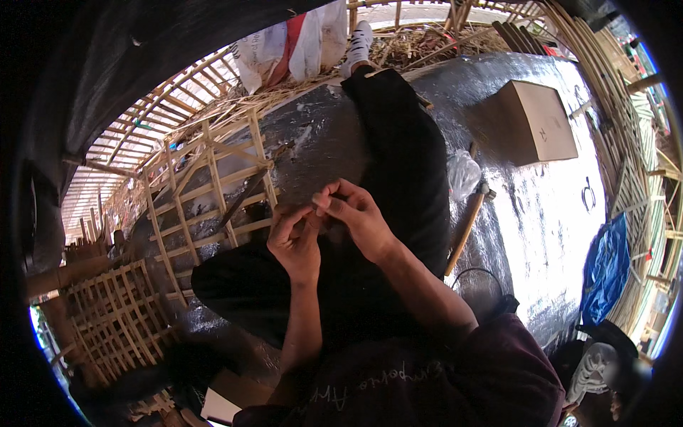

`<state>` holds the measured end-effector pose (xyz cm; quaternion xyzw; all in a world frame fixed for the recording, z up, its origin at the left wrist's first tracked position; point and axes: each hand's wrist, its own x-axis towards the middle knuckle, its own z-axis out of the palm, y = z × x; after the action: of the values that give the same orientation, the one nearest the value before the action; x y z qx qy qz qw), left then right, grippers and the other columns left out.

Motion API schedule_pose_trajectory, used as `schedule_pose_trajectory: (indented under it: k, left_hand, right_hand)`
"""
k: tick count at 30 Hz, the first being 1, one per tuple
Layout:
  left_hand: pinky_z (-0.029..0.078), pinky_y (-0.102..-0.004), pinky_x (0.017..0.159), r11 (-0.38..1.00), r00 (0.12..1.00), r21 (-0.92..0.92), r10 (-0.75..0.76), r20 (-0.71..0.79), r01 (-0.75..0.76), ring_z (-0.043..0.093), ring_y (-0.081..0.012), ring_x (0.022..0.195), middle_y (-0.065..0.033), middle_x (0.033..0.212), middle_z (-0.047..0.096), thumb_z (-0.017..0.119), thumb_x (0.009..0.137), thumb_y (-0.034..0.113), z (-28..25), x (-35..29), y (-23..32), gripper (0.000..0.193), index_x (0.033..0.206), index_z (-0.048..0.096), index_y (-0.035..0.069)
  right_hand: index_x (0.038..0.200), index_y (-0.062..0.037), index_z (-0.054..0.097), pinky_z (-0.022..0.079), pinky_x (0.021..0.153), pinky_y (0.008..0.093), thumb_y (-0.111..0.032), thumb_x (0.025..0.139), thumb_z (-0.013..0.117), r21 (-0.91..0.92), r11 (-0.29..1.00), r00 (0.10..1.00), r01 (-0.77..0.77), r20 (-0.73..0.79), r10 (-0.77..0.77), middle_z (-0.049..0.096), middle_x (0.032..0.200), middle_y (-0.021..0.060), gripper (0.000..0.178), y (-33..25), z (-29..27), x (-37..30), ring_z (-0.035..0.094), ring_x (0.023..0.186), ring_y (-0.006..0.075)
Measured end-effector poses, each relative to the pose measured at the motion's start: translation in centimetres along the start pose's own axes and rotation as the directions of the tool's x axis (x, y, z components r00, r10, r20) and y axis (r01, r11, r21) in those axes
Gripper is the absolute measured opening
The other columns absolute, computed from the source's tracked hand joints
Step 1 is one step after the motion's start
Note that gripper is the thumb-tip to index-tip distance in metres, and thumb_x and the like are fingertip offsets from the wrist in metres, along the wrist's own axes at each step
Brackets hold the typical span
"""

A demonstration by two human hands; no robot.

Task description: The person constructs a wooden lattice structure by hammering nails into thin wood strips and shaving bamboo pieces with a knife.

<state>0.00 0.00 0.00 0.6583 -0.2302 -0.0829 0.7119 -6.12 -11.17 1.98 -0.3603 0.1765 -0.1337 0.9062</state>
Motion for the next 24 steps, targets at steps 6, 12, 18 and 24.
schedule_pose_trajectory:
  k: [6,12,18,24]
  left_hand:
    - [0.050,-0.0301,0.073,0.906,0.959,0.324,0.226,0.171,-0.272,0.061,-0.0166,0.088,-0.0023,0.096,0.061,0.074,0.075,-0.007,-0.6,0.2,-1.1,0.031,0.101,0.070,0.009]
    - [0.048,-0.0289,0.076,0.959,0.953,0.234,0.090,0.289,-0.161,0.058,-0.0139,0.085,-0.0059,0.102,0.060,0.074,0.078,-0.002,0.0,0.1,-1.2,0.037,0.113,0.065,0.006]
    - [0.048,-0.0244,0.074,0.958,0.964,0.265,-0.168,0.205,0.111,0.058,-0.0110,0.085,-0.0064,0.099,0.063,0.065,0.089,0.002,-5.1,0.1,-5.5,0.020,0.109,0.064,0.004]
    - [0.045,-0.0214,0.075,0.934,0.952,0.262,-0.282,0.120,0.244,0.053,-0.0070,0.081,-0.0023,0.097,0.060,0.057,0.093,-0.001,-8.1,0.0,-7.8,0.019,0.112,0.061,0.000]
  right_hand:
    - [0.095,-0.0064,0.058,0.045,0.071,0.0212,-0.019,0.089,0.070,-0.284,0.958,0.999,-0.033,-0.021,0.028,0.059,0.088,-0.0022,0.018,-2.4,-0.4,-1.3,0.056,0.080,0.0056]
    - [0.101,-0.0027,0.058,0.049,0.080,0.0267,-0.013,0.092,0.064,-0.356,0.927,0.968,0.118,-0.166,-0.187,0.065,0.103,0.0075,0.015,-5.4,-6.4,-4.4,0.062,0.092,0.0116]
    - [0.101,0.0020,0.063,0.050,0.066,0.0276,-0.021,0.092,0.063,-0.634,0.767,0.675,-0.101,-0.609,-0.415,0.068,0.085,0.0078,0.025,-10.4,-21.8,-8.7,0.061,0.072,0.0127]
    - [0.091,-0.0024,0.066,0.051,0.068,0.0386,-0.012,0.081,0.063,-0.903,0.244,0.832,-0.354,-0.423,-0.360,0.067,0.080,0.0140,0.014,-6.3,-30.3,-5.1,0.066,0.072,0.0259]
